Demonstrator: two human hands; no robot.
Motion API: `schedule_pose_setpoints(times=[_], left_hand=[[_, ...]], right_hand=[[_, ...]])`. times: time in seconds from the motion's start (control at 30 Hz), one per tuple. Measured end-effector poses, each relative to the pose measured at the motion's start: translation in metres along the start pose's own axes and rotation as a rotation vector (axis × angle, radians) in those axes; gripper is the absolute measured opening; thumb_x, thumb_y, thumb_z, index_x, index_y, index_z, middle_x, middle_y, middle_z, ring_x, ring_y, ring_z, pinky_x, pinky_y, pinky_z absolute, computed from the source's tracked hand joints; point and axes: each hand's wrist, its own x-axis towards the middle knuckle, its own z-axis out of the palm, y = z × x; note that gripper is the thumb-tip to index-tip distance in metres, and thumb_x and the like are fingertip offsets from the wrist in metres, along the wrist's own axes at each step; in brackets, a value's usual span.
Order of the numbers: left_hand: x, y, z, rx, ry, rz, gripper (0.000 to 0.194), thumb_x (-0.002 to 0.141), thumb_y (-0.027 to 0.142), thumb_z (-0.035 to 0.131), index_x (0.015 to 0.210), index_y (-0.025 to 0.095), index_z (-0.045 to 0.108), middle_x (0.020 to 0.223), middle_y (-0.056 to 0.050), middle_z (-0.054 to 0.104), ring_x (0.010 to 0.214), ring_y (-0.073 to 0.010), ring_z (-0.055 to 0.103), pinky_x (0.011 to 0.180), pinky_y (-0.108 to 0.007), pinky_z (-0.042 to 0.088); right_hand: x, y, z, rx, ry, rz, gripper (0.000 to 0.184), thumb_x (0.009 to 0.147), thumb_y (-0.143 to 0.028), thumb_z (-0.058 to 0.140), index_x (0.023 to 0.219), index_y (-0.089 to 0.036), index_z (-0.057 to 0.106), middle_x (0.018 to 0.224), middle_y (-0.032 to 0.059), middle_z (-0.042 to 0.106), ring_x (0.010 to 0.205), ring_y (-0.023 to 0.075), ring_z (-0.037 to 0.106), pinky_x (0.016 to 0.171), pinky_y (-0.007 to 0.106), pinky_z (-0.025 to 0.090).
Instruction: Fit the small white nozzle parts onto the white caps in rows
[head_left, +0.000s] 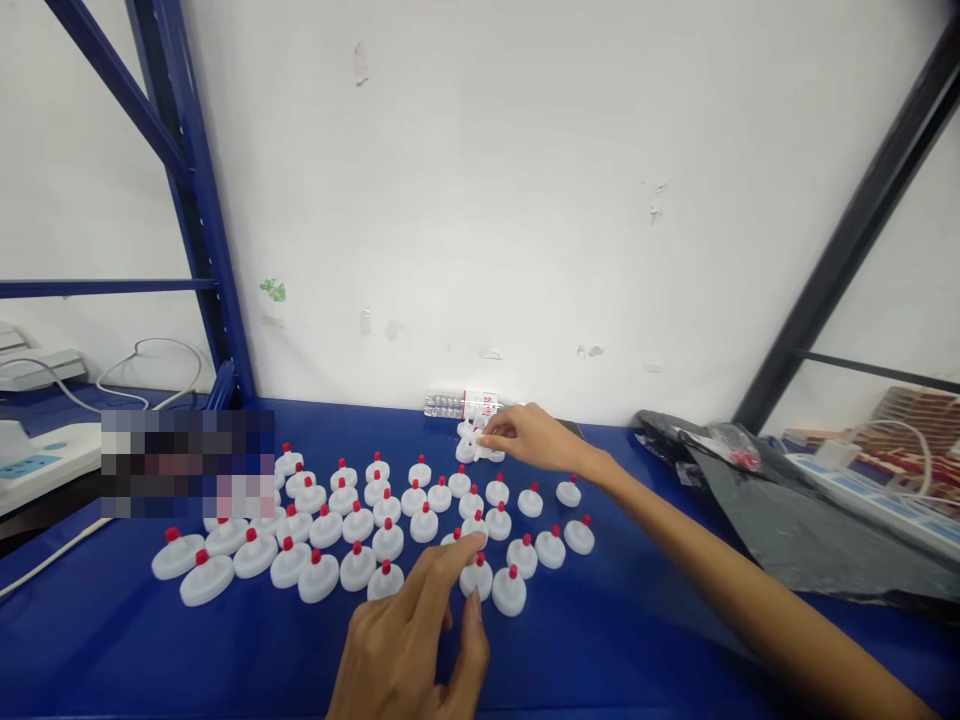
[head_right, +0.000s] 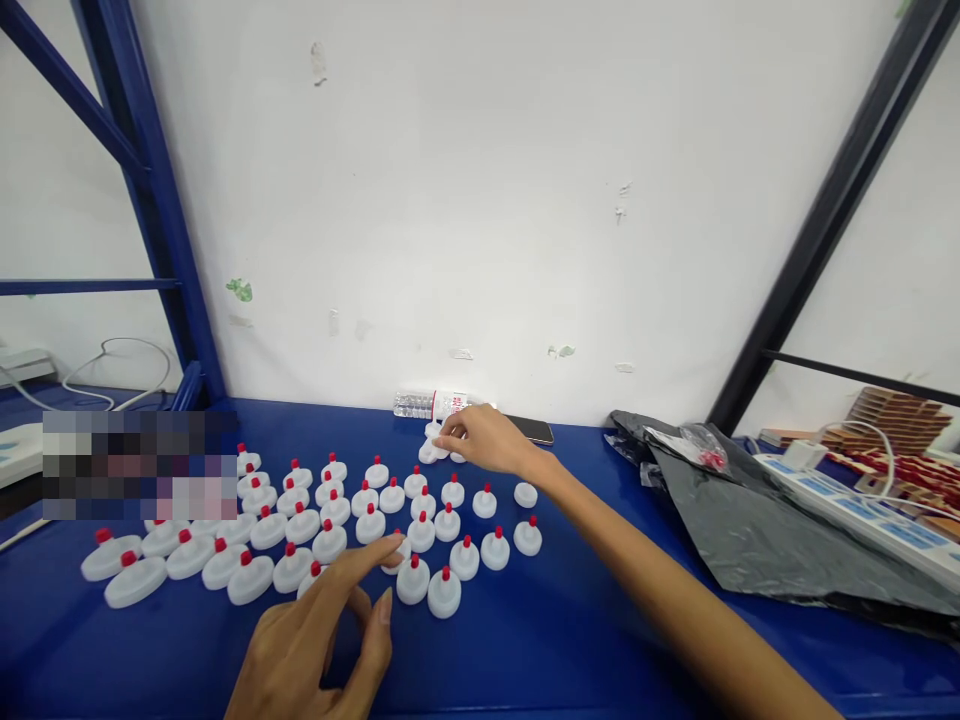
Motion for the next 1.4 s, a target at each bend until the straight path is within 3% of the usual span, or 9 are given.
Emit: schedule_pose_setpoints(times=[0.17, 0.33, 0.5, 0.6, 0.67, 0.83, 0.93, 1.2, 1.4], left_hand=[[0.003, -0.003, 0.002, 0.085, 0.058, -0.004, 0.052, 0.098, 0.031, 0.058, 0.146, 0.015, 0.047, 0.135, -0.018, 0.061, 0.073, -0.0091, 0.071, 0.052, -0.015, 0.054], [-0.001, -0.012, 0.002, 0.081, 0.059, 0.141, 0.04, 0.097, 0.017, 0.061, 0.137, 0.016, 0.057, 0.12, -0.011, 0.071, 0.081, -0.0103, 0.073, 0.06, -0.015, 0.055], [-0.002, -0.015, 0.005, 0.115, 0.025, 0.148, 0.033, 0.1, 0.018, 0.057, 0.132, 0.018, 0.06, 0.116, -0.009, 0.072, 0.086, -0.0122, 0.074, 0.06, -0.017, 0.054], [0.0, -0.012, 0.006, 0.11, -0.015, 0.103, 0.03, 0.103, 0.023, 0.052, 0.132, 0.021, 0.06, 0.113, -0.007, 0.071, 0.074, -0.0082, 0.071, 0.053, -0.016, 0.05], [0.002, -0.011, 0.006, 0.089, -0.037, 0.076, 0.027, 0.104, 0.025, 0.048, 0.128, 0.021, 0.06, 0.108, -0.005, 0.069, 0.068, -0.007, 0.068, 0.051, -0.016, 0.048], [0.002, -0.009, 0.0, 0.002, -0.168, 0.012, 0.032, 0.104, 0.016, 0.03, 0.09, 0.02, 0.059, 0.079, -0.001, 0.06, 0.055, -0.0092, 0.058, 0.046, -0.02, 0.043], [0.001, -0.006, -0.005, 0.01, -0.184, -0.01, 0.032, 0.104, 0.021, 0.027, 0.088, 0.021, 0.055, 0.076, -0.001, 0.059, 0.054, -0.0116, 0.058, 0.047, -0.023, 0.044], [0.0, -0.005, -0.002, 0.124, -0.094, -0.05, 0.027, 0.103, 0.031, 0.041, 0.126, 0.021, 0.053, 0.109, -0.009, 0.071, 0.077, -0.017, 0.073, 0.058, -0.025, 0.056], [0.002, -0.007, 0.006, 0.042, -0.04, -0.083, 0.048, 0.102, 0.039, 0.053, 0.145, 0.021, 0.045, 0.093, -0.001, 0.073, 0.05, -0.0073, 0.062, 0.048, -0.019, 0.05]], right_hand=[[-0.051, -0.048, -0.011, 0.451, -0.156, -0.041, 0.037, 0.096, -0.048, 0.059, 0.101, -0.017, 0.079, 0.084, 0.0047, 0.075, 0.067, 0.0131, 0.062, 0.06, 0.024, 0.045], [-0.087, -0.081, -0.005, 0.58, -0.295, -0.058, 0.031, 0.096, -0.045, 0.061, 0.097, -0.021, 0.081, 0.086, 0.0034, 0.077, 0.075, 0.0145, 0.065, 0.063, 0.025, 0.045], [-0.064, -0.053, -0.02, 0.495, -0.324, -0.028, 0.036, 0.095, -0.051, 0.06, 0.102, -0.022, 0.08, 0.092, 0.0049, 0.078, 0.075, 0.0148, 0.067, 0.058, 0.024, 0.045], [-0.031, -0.022, -0.019, 0.332, -0.103, -0.004, 0.03, 0.097, -0.043, 0.06, 0.104, -0.021, 0.078, 0.098, 0.0059, 0.078, 0.08, 0.016, 0.07, 0.064, 0.025, 0.049], [-0.008, -0.004, -0.01, 0.065, 0.045, 0.008, 0.019, 0.094, -0.032, 0.064, 0.096, -0.02, 0.079, 0.097, 0.0047, 0.078, 0.084, 0.017, 0.07, 0.072, 0.027, 0.048], [0.026, 0.019, 0.017, -0.312, -0.067, 0.054, 0.014, 0.09, -0.026, 0.068, 0.098, -0.023, 0.079, 0.093, 0.0017, 0.079, 0.086, 0.0185, 0.069, 0.067, 0.026, 0.042], [0.031, 0.021, 0.028, -0.366, -0.086, 0.066, 0.012, 0.088, -0.025, 0.072, 0.096, -0.021, 0.079, 0.095, 0.0044, 0.079, 0.089, 0.0209, 0.07, 0.064, 0.026, 0.04], [0.024, 0.015, 0.021, -0.346, -0.021, 0.03, 0.011, 0.091, -0.017, 0.065, 0.09, -0.019, 0.076, 0.096, 0.0064, 0.078, 0.093, 0.022, 0.069, 0.071, 0.028, 0.044], [-0.025, -0.019, -0.006, 0.295, 0.105, -0.006, 0.014, 0.093, -0.032, 0.066, 0.099, -0.021, 0.072, 0.097, 0.0031, 0.076, 0.077, 0.0149, 0.069, 0.069, 0.027, 0.052]])
